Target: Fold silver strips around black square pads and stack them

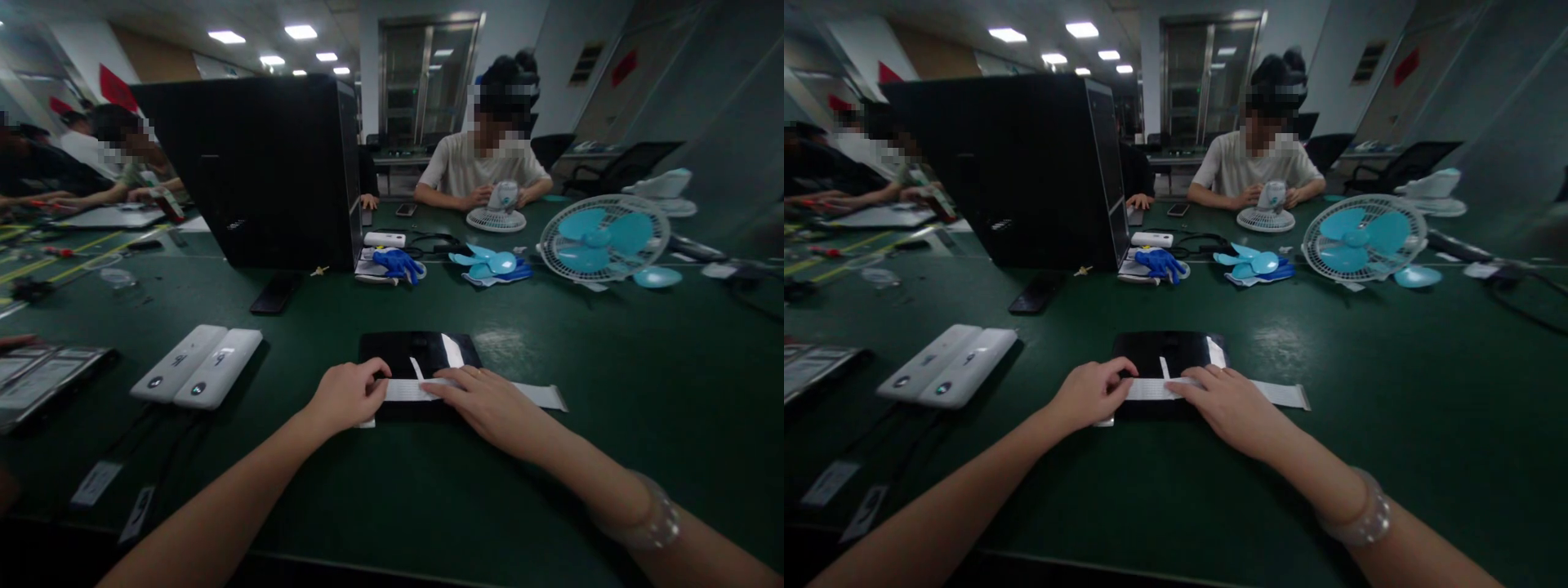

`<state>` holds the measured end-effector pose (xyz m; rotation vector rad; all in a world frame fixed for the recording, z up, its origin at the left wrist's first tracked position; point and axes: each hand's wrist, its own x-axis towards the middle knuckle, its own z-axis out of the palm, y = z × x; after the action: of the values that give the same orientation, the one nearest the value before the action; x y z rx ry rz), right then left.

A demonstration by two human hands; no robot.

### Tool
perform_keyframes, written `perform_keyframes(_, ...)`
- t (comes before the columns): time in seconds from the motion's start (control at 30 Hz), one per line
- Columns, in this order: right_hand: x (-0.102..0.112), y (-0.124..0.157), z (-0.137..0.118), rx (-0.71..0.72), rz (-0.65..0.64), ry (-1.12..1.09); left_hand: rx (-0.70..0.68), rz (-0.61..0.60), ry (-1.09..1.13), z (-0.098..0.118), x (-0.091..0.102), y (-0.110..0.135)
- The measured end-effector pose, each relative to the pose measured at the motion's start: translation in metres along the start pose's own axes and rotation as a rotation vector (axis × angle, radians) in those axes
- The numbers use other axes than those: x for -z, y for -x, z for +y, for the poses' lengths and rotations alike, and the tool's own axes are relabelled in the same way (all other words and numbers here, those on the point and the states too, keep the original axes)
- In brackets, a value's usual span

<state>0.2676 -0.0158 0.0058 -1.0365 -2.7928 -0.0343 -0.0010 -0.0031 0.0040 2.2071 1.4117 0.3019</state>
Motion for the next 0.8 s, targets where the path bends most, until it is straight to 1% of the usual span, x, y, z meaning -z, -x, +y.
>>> perform_keyframes(0.2,0.0008,-0.0002,-0.0016,-0.002,-0.02,0.036,-0.024,0.093,-0.091,0.0053,-0.0017,0.0)
perform_keyframes(0.47,-0.0017,-0.0017,-0.0045,0.02,-0.039,0.085,0.007,0.069,-0.077,0.0041,-0.0063,-0.0009)
perform_keyframes(0.8,-0.0022,-0.0012,-0.0067,0.004,-0.018,0.1,0.013,0.132,-0.071,0.0076,-0.01,-0.0021)
